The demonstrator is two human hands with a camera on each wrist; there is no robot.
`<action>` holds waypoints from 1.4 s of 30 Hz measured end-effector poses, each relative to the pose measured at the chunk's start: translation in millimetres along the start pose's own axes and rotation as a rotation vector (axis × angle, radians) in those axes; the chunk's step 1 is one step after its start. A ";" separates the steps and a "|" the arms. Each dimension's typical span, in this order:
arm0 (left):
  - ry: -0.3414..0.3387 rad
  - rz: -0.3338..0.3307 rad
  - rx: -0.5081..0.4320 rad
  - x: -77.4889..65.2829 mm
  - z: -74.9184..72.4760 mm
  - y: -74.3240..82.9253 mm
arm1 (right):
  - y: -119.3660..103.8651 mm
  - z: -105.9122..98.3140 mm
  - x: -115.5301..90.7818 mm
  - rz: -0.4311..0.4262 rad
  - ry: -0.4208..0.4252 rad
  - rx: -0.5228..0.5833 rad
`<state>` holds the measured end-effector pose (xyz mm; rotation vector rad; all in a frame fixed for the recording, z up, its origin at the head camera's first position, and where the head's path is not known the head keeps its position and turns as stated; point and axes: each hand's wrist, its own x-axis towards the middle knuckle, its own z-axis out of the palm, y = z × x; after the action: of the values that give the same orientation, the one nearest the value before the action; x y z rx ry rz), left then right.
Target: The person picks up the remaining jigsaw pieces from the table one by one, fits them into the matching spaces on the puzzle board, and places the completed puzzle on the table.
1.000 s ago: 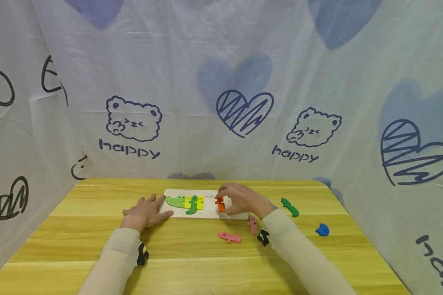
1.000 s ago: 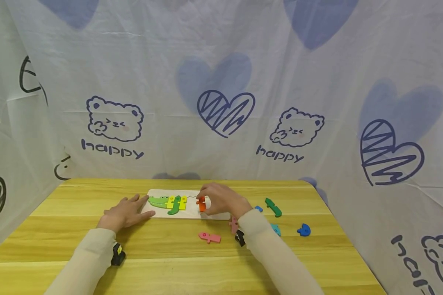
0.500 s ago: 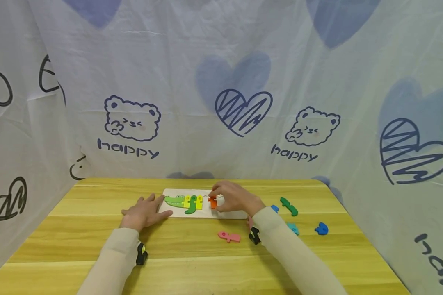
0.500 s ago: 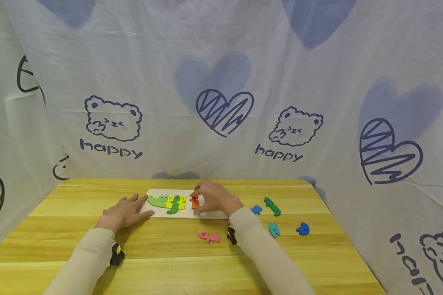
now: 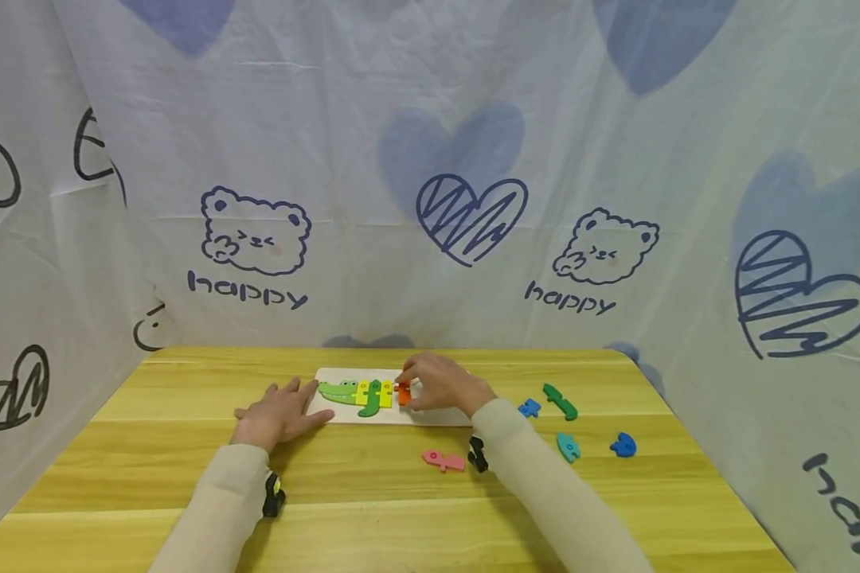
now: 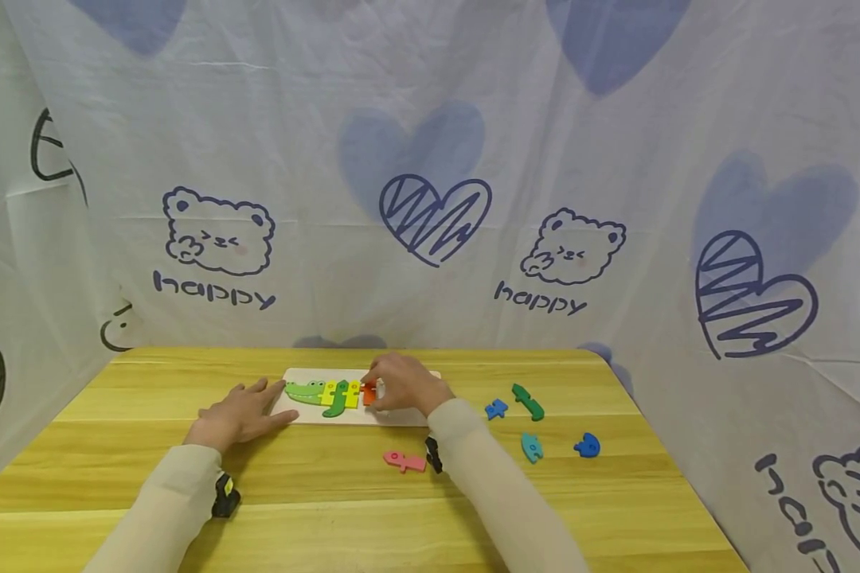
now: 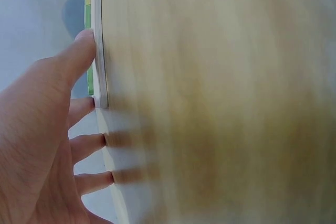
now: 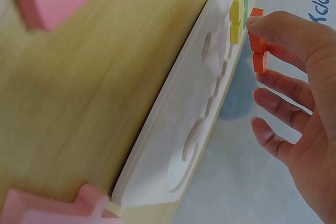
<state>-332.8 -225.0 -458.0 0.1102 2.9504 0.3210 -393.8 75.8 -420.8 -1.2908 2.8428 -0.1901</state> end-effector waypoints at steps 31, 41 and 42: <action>-0.008 0.012 0.009 2.6 2.3 0.9 | -8.8 18.5 14.8 0.082 -0.103 -0.080; -0.010 0.015 0.011 -1.3 -2.0 2.9 | -5.1 20.4 14.8 0.106 -0.119 -0.063; -0.011 0.013 0.012 -2.0 -2.7 2.9 | -4.8 20.3 14.8 0.106 -0.121 -0.054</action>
<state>-331.2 -223.0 -454.5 0.1316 2.9421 0.3038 -398.7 59.4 -439.8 -1.1155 2.8215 -0.0331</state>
